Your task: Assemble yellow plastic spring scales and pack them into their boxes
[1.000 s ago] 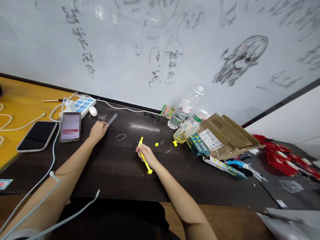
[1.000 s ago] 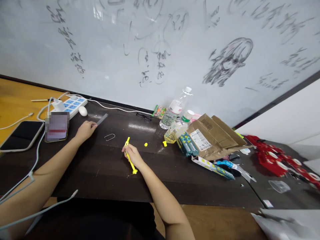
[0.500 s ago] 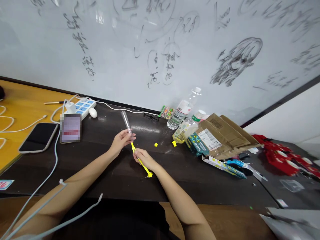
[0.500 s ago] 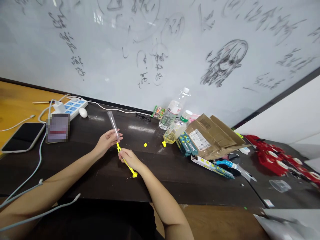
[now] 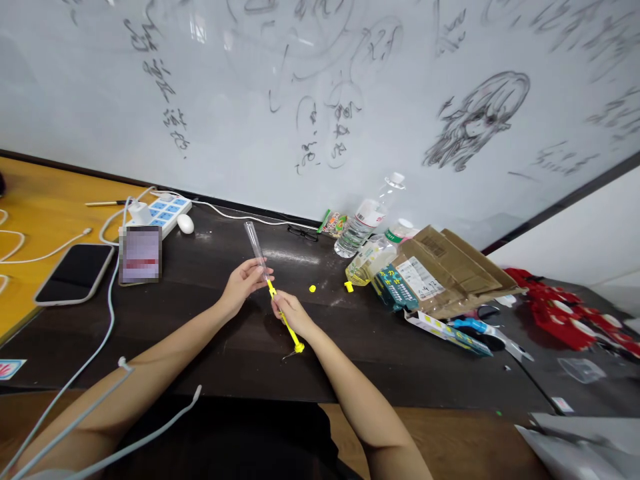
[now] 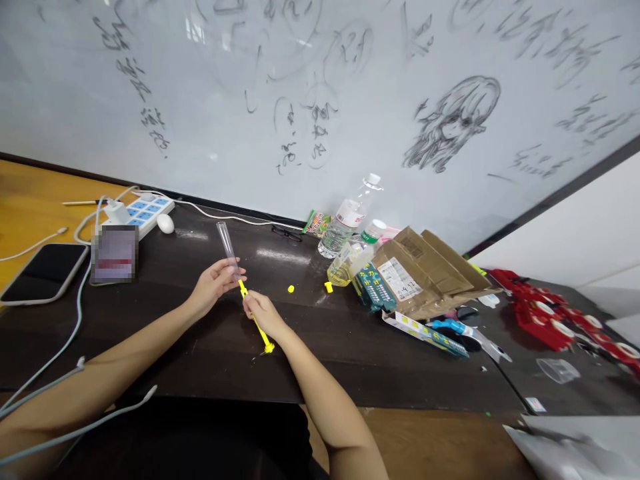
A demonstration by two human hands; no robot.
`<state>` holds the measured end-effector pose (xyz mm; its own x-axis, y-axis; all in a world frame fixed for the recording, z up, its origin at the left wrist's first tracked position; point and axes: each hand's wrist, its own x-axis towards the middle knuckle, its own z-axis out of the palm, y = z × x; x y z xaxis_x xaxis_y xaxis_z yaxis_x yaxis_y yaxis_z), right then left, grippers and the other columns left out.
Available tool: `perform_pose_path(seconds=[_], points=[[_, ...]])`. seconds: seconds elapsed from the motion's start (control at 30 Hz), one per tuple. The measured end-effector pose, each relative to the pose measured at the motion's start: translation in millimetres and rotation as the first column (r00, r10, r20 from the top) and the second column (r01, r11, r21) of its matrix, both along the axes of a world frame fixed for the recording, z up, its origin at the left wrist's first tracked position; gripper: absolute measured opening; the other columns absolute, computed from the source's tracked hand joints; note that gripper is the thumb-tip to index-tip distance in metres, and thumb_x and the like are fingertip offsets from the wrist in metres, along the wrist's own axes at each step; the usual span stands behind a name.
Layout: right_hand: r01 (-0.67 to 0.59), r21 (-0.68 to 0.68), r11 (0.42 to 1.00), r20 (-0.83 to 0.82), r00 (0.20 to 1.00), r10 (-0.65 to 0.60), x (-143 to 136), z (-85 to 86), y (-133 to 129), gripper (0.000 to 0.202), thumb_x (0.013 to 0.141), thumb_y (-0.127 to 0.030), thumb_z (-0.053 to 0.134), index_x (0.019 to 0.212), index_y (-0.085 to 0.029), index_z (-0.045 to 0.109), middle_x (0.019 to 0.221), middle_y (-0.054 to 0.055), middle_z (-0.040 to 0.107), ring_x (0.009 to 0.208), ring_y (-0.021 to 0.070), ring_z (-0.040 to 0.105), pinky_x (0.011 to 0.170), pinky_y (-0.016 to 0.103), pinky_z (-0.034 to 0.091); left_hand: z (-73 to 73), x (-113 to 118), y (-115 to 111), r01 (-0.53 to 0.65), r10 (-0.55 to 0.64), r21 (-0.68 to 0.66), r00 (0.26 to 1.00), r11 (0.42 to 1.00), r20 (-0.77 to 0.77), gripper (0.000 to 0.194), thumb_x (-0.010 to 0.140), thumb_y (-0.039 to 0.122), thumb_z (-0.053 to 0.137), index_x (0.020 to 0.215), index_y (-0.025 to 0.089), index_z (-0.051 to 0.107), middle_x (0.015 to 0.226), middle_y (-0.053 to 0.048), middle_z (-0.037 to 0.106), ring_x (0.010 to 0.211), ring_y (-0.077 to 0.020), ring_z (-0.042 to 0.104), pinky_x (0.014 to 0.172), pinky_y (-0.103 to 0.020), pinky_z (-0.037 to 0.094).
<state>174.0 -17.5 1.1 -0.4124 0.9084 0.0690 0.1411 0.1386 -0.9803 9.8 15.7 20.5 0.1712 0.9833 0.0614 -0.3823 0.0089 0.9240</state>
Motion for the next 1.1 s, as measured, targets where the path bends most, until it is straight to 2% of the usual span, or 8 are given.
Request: perform_pose_path(seconds=[0.2, 0.3, 0.37, 0.47, 0.77, 0.93, 1.03, 1.1], points=[[0.036, -0.086, 0.996, -0.13, 0.99, -0.047, -1, -4.9, 4, 0.031, 0.081, -0.049, 0.055, 0.082, -0.019, 0.047, 0.053, -0.008, 0.043, 0.04, 0.0053, 0.035, 0.037, 0.017, 0.027, -6.4, 8, -5, 0.125, -0.124, 0.01, 0.99, 0.992, -0.067, 0.051, 0.072, 0.043, 0.07, 0.111, 0.014, 0.054, 0.097, -0.012, 0.07, 0.089, -0.0218, 0.068, 0.086, -0.038, 0.052], [0.018, -0.189, 0.982, -0.246, 0.967, -0.065, 0, -7.4, 7, 0.033, 0.077, -0.046, 0.062, 0.087, -0.021, 0.042, 0.053, -0.011, 0.044, 0.035, 0.0033, 0.029, 0.031, 0.015, 0.026, -8.4, 11, -7, 0.12, -0.118, 0.039, 0.991, 0.992, -0.057, 0.05, 0.072, 0.042, 0.07, 0.11, 0.014, 0.053, 0.095, -0.01, 0.07, 0.091, -0.0211, 0.067, 0.088, -0.037, 0.051], [-0.016, -0.219, 0.975, -0.307, 0.95, -0.053, 1, -8.6, 8, 0.034, 0.076, -0.043, 0.065, 0.085, -0.022, 0.041, 0.053, -0.012, 0.042, 0.036, 0.0026, 0.029, 0.031, 0.014, 0.031, -9.2, 12, -7, 0.105, -0.103, 0.049, 0.994, 0.993, -0.045, 0.049, 0.073, 0.042, 0.07, 0.11, 0.015, 0.052, 0.095, -0.009, 0.07, 0.091, -0.0207, 0.067, 0.087, -0.037, 0.051], [-0.049, -0.227, 0.973, -0.331, 0.943, -0.03, 2, -10.7, 9, 0.035, 0.073, -0.039, 0.069, 0.082, -0.021, 0.041, 0.054, -0.013, 0.043, 0.038, 0.0022, 0.032, 0.034, 0.015, 0.04, -10.9, 11, -5, 0.108, -0.105, 0.042, 0.992, 0.993, -0.068, 0.049, 0.072, 0.043, 0.07, 0.109, 0.015, 0.052, 0.094, -0.008, 0.069, 0.086, -0.0198, 0.067, 0.082, -0.036, 0.053], [-0.024, -0.224, 0.974, -0.312, 0.949, -0.048, -1, -12.8, 8, 0.041, 0.063, -0.029, 0.077, 0.082, -0.02, 0.041, 0.063, -0.009, 0.054, 0.05, 0.005, 0.051, 0.042, 0.016, 0.047, -14.6, 10, -4, 0.17, -0.134, 0.12, 0.956, 0.978, -0.261, 0.046, 0.073, 0.041, 0.068, 0.107, 0.015, 0.051, 0.091, -0.006, 0.066, 0.077, -0.0169, 0.064, 0.057, -0.023, 0.053], [0.017, -0.212, 0.977, -0.197, 0.979, -0.06, 0, -12.7, 8, 0.041, 0.06, -0.031, 0.077, 0.082, -0.019, 0.045, 0.06, -0.01, 0.053, 0.04, 0.0029, 0.043, 0.031, 0.013, 0.034, -13.5, 8, -6, 0.176, -0.143, 0.102, 0.952, 0.979, -0.269, 0.047, 0.074, 0.042, 0.066, 0.11, 0.017, 0.05, 0.094, -0.006, 0.065, 0.081, -0.019, 0.065, 0.058, -0.027, 0.056], [0.019, -0.243, 0.97, -0.036, 0.999, -0.028, 2, -9.5, 8, 0.034, 0.07, -0.045, 0.068, 0.071, -0.017, 0.049, 0.046, -0.01, 0.047, 0.028, 0.0016, 0.031, 0.025, 0.015, 0.02, -13.1, 8, -5, 0.166, -0.14, 0.09, 0.961, 0.982, -0.236, 0.047, 0.073, 0.042, 0.068, 0.108, 0.016, 0.051, 0.092, -0.007, 0.067, 0.081, -0.0182, 0.065, 0.063, -0.027, 0.056], [-0.029, -0.251, 0.968, 0.017, 0.999, 0.034, 4, -6.8, 8, 0.039, 0.076, -0.052, 0.06, 0.068, -0.015, 0.052, 0.046, -0.006, 0.053, 0.026, 0.0024, 0.031, 0.025, 0.016, 0.017, -13.1, 8, -4, 0.147, -0.132, 0.068, 0.972, 0.987, -0.196, 0.048, 0.071, 0.043, 0.069, 0.106, 0.016, 0.052, 0.091, -0.007, 0.067, 0.082, -0.0184, 0.065, 0.064, -0.028, 0.055]])
